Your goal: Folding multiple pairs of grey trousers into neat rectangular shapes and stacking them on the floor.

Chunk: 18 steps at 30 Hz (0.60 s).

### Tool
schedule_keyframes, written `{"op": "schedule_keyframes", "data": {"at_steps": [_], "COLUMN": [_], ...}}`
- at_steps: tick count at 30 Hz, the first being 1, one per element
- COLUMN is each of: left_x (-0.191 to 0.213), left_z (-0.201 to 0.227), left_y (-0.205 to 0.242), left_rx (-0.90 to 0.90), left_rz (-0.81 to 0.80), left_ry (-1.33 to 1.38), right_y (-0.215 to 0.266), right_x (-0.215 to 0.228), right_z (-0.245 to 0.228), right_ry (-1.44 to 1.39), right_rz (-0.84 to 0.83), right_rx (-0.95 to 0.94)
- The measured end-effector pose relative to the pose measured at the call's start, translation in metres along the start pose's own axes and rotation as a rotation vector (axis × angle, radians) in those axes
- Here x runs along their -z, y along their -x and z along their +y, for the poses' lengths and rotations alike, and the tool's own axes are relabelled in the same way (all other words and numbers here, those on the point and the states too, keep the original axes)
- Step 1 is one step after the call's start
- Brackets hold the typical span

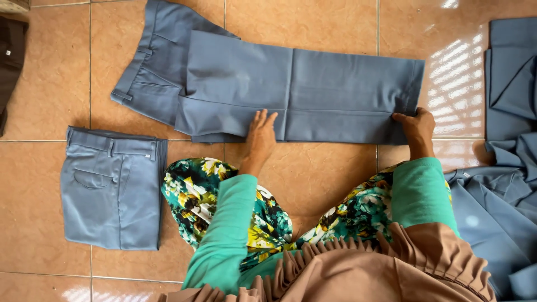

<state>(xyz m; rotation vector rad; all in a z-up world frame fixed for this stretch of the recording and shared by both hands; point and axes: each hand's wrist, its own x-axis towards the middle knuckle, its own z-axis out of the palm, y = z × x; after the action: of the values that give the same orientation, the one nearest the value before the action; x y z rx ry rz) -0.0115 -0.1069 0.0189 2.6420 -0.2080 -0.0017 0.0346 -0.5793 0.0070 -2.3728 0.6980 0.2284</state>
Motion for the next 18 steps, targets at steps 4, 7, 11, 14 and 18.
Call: {"op": "schedule_keyframes", "data": {"at_steps": [4,7,11,14,18], "left_x": [-0.032,-0.059,-0.108,-0.118,-0.119], "left_z": [0.047,0.097,0.167,0.216,0.232], "left_y": [0.0,0.01,0.017,0.009,-0.012], "left_rx": [0.086,0.042,-0.102,-0.172,-0.206], "left_rz": [-0.089,-0.096,-0.208,-0.265,-0.293], "left_ry": [0.11,0.185,0.346,0.406,0.63], "right_y": [0.025,0.055,0.074,0.096,0.09], "right_x": [0.05,0.117,0.197,0.227,0.222], "right_z": [-0.027,-0.053,-0.056,-0.092,-0.107], "right_ry": [-0.822,-1.012,-1.015,-1.276,-1.167], "right_rz": [-0.062,-0.016,0.14,0.124,0.268], "right_rx": [-0.043,-0.024,0.083,0.105,0.084]}}
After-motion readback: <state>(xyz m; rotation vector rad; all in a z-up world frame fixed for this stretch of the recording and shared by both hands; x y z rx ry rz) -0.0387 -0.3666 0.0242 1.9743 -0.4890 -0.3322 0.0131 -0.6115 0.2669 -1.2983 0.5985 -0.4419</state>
